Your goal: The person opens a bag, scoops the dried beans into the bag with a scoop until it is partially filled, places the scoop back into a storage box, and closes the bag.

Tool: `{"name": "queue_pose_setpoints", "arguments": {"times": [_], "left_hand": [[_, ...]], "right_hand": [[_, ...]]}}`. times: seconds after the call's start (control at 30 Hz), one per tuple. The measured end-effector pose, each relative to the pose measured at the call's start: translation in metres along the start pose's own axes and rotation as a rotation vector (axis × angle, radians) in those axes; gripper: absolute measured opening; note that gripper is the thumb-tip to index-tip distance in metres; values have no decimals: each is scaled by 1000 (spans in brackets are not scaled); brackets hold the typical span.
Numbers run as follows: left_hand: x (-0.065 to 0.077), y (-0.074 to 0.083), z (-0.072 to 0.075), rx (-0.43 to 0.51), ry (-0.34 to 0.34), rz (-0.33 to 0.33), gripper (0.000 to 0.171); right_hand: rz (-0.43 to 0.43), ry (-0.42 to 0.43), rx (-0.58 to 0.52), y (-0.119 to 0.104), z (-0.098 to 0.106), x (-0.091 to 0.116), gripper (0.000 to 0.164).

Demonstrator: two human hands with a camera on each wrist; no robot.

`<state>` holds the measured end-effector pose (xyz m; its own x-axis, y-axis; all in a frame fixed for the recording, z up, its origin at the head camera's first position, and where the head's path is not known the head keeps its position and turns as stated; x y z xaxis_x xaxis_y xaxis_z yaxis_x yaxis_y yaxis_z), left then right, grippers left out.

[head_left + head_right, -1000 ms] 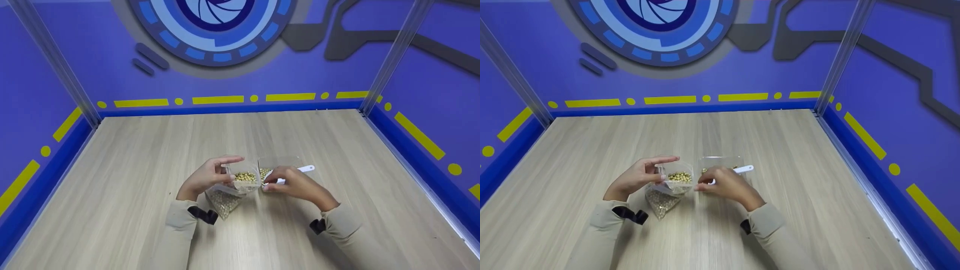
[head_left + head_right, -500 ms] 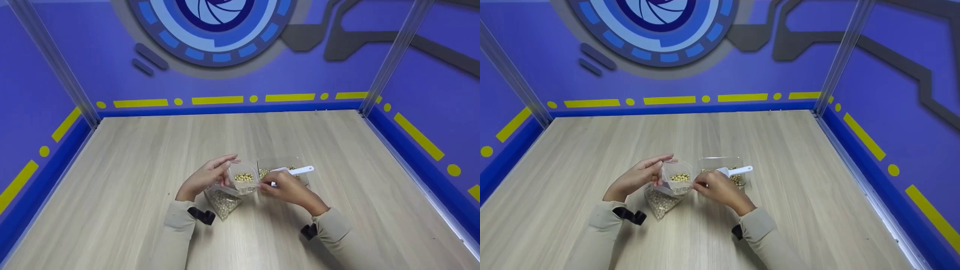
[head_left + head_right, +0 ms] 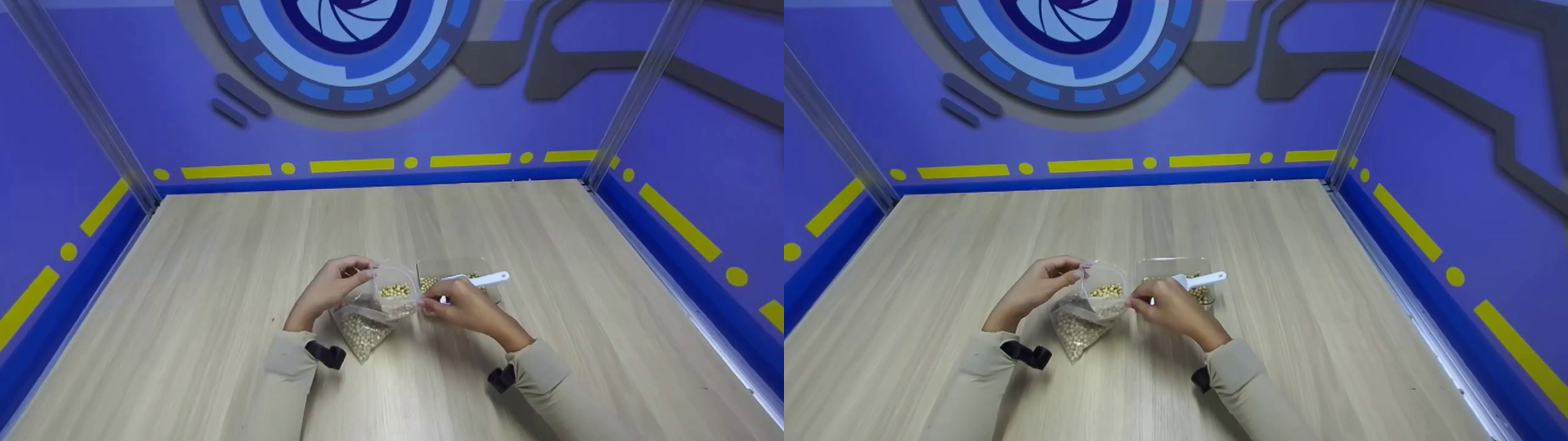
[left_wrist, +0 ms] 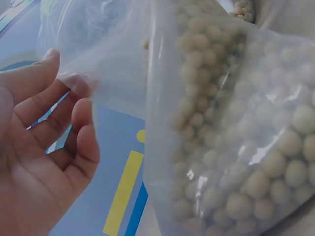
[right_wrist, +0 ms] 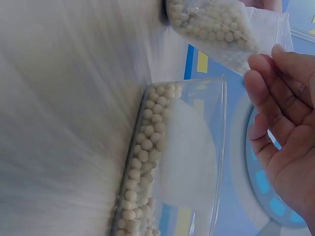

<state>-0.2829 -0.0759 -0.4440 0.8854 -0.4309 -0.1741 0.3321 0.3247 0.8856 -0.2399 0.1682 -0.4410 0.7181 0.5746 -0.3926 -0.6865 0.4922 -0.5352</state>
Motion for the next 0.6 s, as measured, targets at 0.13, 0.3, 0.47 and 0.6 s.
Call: {"name": "queue_pose_setpoints", "arguments": {"times": [0.13, 0.3, 0.47, 0.6], "left_hand": [[-1, 1, 1, -16, 78, -21, 18], [-1, 5, 4, -5, 173, -14, 12], [-1, 15, 6, -31, 225, -30, 11], [-1, 24, 7, -40, 255, -64, 12]], "right_hand": [[-9, 24, -16, 0, 1, -2, 11], [-21, 43, -25, 0, 5, -6, 13], [-36, 78, -16, 1, 13, -10, 12], [-44, 116, -6, 0, 20, -14, 14]]}}
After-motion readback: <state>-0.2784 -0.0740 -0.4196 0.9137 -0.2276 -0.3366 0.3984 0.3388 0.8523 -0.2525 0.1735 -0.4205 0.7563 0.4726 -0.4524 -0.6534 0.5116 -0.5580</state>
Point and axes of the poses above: each hand's wrist, its own x-axis away from the middle knuckle, its own z-axis out of the back of the hand, y = z × x, the point moved 3 cm from there along -x, towards the middle knuckle
